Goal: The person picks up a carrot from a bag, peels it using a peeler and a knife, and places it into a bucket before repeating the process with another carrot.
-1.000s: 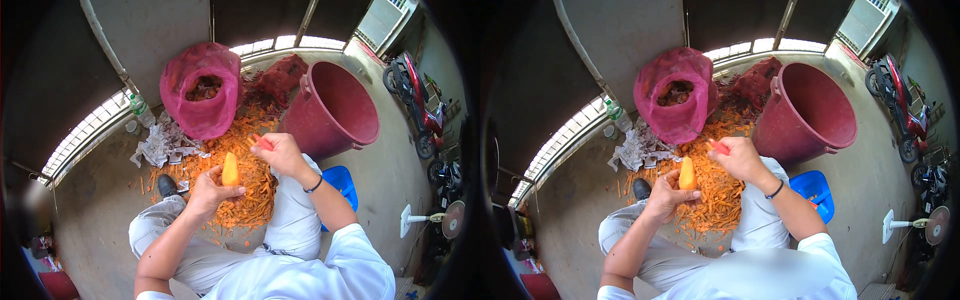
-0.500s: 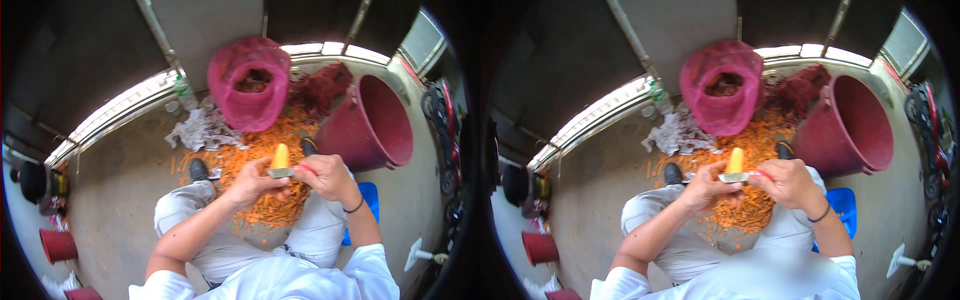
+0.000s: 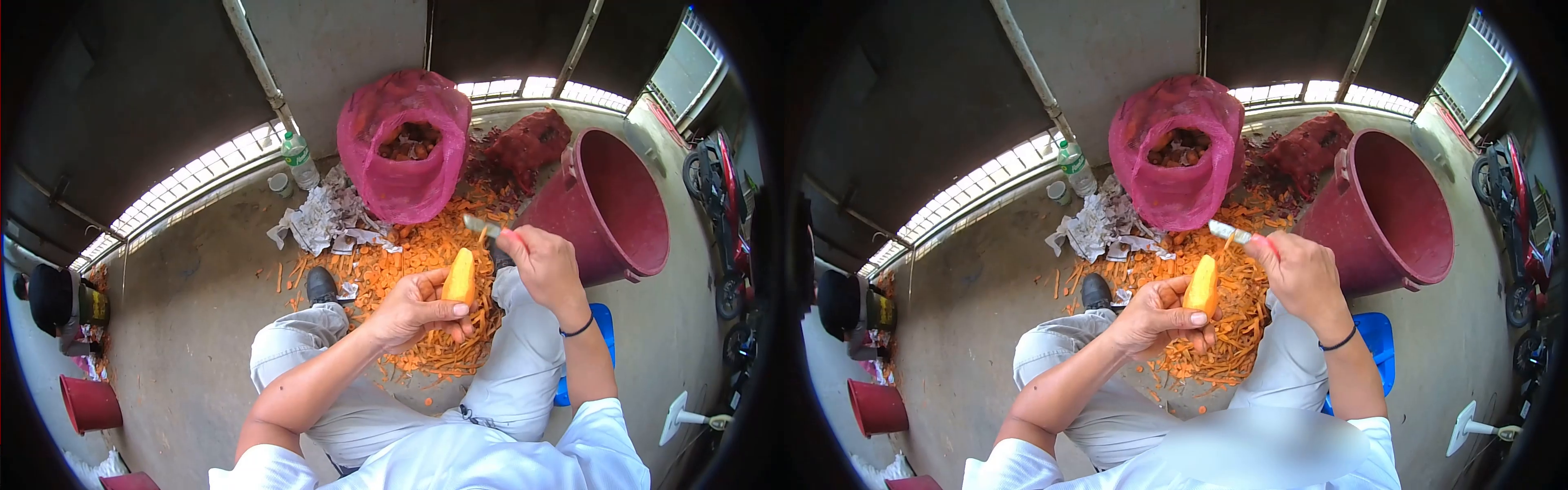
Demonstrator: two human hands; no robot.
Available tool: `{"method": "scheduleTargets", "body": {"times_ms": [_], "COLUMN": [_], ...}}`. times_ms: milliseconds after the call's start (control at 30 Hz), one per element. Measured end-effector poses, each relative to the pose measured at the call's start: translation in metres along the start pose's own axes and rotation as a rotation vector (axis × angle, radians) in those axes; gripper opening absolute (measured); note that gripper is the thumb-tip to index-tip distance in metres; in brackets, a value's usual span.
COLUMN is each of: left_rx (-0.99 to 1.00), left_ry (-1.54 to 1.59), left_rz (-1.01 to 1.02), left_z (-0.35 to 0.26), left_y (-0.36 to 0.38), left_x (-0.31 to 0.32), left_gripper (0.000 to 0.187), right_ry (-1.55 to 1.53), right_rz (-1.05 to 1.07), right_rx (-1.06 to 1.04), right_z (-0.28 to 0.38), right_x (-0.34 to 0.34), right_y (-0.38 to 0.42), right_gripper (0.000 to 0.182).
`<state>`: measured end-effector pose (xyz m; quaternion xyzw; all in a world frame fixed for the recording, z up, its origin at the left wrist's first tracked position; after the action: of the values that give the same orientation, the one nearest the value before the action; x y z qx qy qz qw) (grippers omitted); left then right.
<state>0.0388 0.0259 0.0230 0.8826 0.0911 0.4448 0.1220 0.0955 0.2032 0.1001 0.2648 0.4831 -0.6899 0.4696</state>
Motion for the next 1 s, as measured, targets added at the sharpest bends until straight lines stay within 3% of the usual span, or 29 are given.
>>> {"method": "scheduleTargets", "body": {"times_ms": [67, 133, 200, 233, 267, 300, 367, 400, 433, 467, 500, 600, 733, 1000], "left_rx": [0.022, 0.008, -0.083, -0.121, -0.112, -0.077, -0.03, -0.032, -0.01, 0.015, 0.045, 0.084, 0.085, 0.035], "left_ry": [-0.016, -0.04, -0.504, -0.669, -0.651, -0.506, -0.327, -0.327, -0.201, -0.075, -0.023, 0.028, -0.035, -0.063], "left_rz": [-0.082, -0.132, -0.393, -0.414, -0.475, -0.407, -0.259, -0.22, -0.204, -0.2, -0.147, -0.093, -0.067, -0.076], "left_z": [-0.002, -0.003, -0.001, 0.001, 0.0, 0.002, 0.006, 0.006, 0.005, 0.002, 0.0, -0.007, -0.009, -0.01], "left_y": [-0.001, -0.002, -0.007, -0.01, -0.005, -0.005, -0.008, -0.011, -0.009, -0.006, -0.006, -0.005, -0.003, -0.005], "left_x": [-0.005, -0.011, -0.03, -0.035, -0.039, -0.036, -0.028, -0.022, -0.021, -0.023, -0.024, -0.016, -0.009, -0.007], "left_gripper": [0.041, 0.047, 0.05, 0.051, 0.051, 0.051, 0.053, 0.053, 0.053, 0.052, 0.047, 0.043, 0.042, 0.036], "right_ry": [-0.022, -0.135, 0.3, 0.221, 0.409, 0.459, 0.169, 0.315, 0.211, 0.032, -0.152, -0.521, -0.407, -0.185], "right_rz": [-0.03, -0.038, 0.334, 0.101, -0.132, -0.783, -0.72, -0.597, -0.453, -0.226, -0.095, 0.161, 0.24, 0.124], "right_rx": [0.186, 0.235, -0.052, -0.214, -0.153, -0.195, 0.094, 0.056, 0.182, 0.114, 0.209, 0.09, -0.061, -0.22], "right_z": [-0.016, -0.005, 0.04, 0.064, 0.065, 0.054, 0.014, 0.011, 0.023, 0.017, 0.009, 0.017, 0.037, 0.038], "right_x": [-0.002, -0.009, -0.028, -0.072, -0.11, -0.161, -0.21, -0.198, -0.162, -0.126, -0.087, 0.004, 0.012, 0.006], "right_y": [0.001, -0.001, -0.009, -0.011, -0.018, -0.006, -0.016, -0.03, -0.042, -0.043, -0.034, 0.002, 0.009, 0.008], "right_gripper": [0.039, 0.04, 0.032, 0.021, 0.02, 0.026, 0.032, 0.031, 0.026, 0.022, 0.023, 0.02, 0.02, 0.032]}}
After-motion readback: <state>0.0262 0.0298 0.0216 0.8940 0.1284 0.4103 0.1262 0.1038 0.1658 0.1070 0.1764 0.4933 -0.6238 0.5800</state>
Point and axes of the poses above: each hand's wrist, its own y-axis away from the middle knuckle, its own x-axis out of the palm, z = x × y, the point moved 7 cm from there along -y, towards the middle knuckle, and after that the axes turned 11 degrees about -x, right-handed, at the moved point
